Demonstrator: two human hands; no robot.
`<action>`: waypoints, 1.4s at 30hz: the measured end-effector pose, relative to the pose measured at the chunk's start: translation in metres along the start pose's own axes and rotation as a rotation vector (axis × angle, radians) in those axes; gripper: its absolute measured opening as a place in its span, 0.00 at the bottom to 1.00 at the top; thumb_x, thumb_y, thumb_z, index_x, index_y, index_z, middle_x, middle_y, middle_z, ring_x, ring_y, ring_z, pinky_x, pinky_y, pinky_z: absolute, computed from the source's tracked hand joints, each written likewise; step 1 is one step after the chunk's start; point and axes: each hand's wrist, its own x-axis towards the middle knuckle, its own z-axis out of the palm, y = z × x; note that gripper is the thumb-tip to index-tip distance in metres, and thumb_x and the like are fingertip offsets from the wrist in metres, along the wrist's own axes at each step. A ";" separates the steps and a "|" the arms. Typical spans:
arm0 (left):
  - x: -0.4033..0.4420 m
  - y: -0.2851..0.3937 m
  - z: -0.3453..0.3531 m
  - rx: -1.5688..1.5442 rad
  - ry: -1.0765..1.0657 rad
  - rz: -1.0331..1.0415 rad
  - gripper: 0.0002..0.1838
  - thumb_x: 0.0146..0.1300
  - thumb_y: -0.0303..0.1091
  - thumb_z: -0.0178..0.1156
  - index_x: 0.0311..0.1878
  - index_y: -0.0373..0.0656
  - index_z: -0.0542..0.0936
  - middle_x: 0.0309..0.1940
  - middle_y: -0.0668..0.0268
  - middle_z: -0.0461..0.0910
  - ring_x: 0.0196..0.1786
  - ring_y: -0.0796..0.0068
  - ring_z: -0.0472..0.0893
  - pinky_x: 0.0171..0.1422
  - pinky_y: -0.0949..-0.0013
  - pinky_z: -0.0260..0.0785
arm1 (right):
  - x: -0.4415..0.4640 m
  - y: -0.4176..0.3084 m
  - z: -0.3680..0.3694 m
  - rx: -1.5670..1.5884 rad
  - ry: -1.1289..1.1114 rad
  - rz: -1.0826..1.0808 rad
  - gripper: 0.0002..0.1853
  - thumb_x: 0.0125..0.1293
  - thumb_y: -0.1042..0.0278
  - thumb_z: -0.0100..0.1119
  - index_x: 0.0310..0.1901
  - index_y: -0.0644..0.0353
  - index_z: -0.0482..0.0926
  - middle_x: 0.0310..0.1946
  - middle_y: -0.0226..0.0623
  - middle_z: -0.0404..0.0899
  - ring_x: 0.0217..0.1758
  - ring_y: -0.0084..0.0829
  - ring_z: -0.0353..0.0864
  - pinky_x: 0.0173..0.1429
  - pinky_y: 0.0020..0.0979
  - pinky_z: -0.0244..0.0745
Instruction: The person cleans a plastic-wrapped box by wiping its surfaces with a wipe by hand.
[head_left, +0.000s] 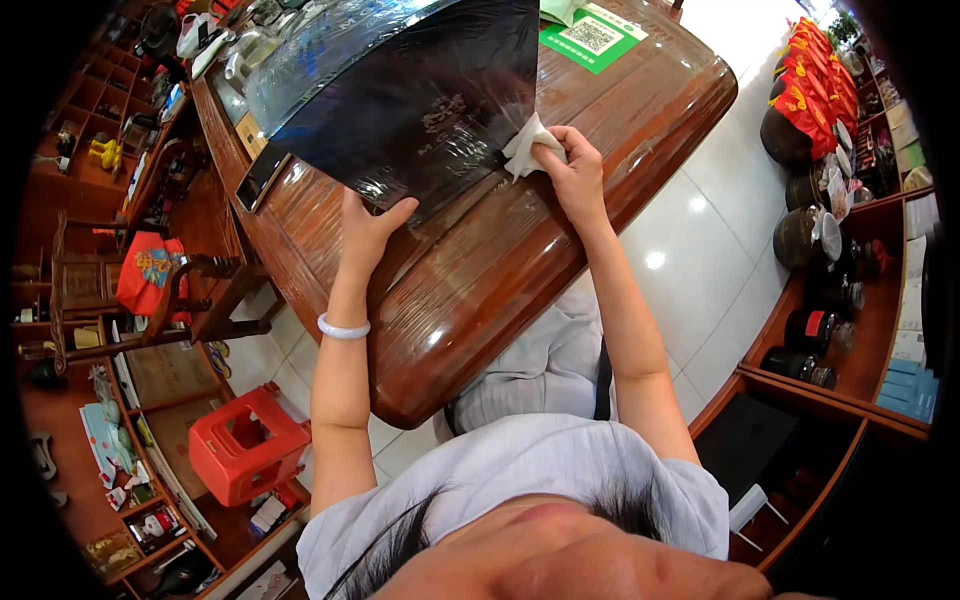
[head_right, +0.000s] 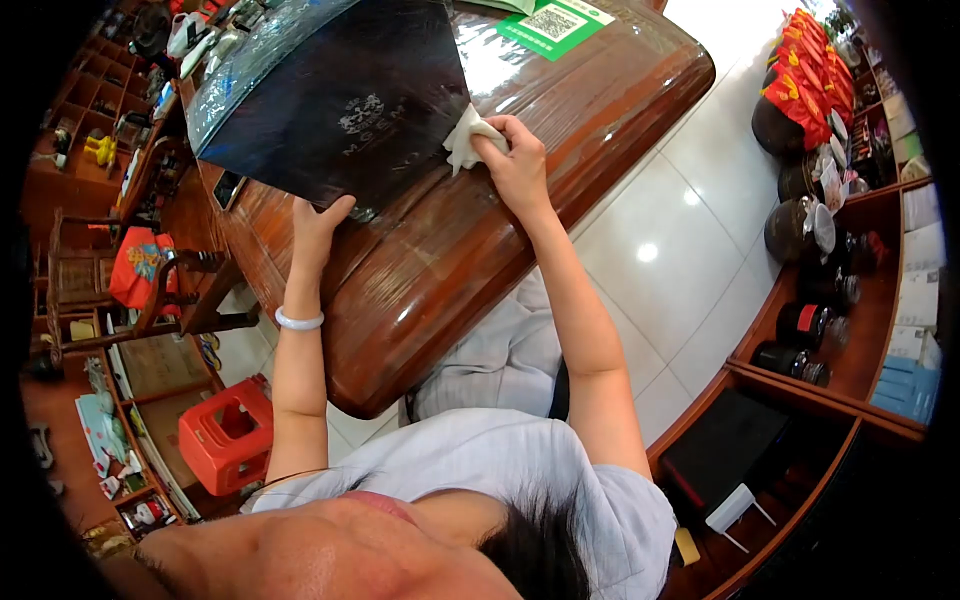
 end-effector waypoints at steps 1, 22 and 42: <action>0.001 -0.002 -0.001 -0.001 0.002 0.002 0.31 0.46 0.28 0.70 0.54 0.35 0.68 0.47 0.65 0.74 0.49 0.73 0.73 0.57 0.70 0.64 | 0.000 -0.001 0.000 0.004 0.002 0.001 0.09 0.57 0.69 0.60 0.37 0.64 0.78 0.27 0.31 0.79 0.32 0.19 0.75 0.38 0.23 0.70; 0.000 0.008 0.003 -0.033 -0.013 -0.030 0.36 0.46 0.28 0.70 0.58 0.37 0.65 0.50 0.64 0.72 0.52 0.72 0.71 0.59 0.70 0.63 | 0.000 0.001 -0.001 -0.064 -0.023 0.004 0.09 0.58 0.70 0.60 0.38 0.65 0.77 0.30 0.30 0.78 0.33 0.18 0.74 0.39 0.21 0.69; 0.000 0.011 0.004 0.011 0.002 -0.042 0.35 0.45 0.27 0.70 0.58 0.38 0.65 0.49 0.64 0.73 0.51 0.73 0.72 0.58 0.70 0.63 | -0.001 0.002 -0.001 -0.082 -0.015 0.003 0.10 0.58 0.67 0.60 0.38 0.64 0.78 0.29 0.32 0.80 0.32 0.20 0.76 0.38 0.24 0.71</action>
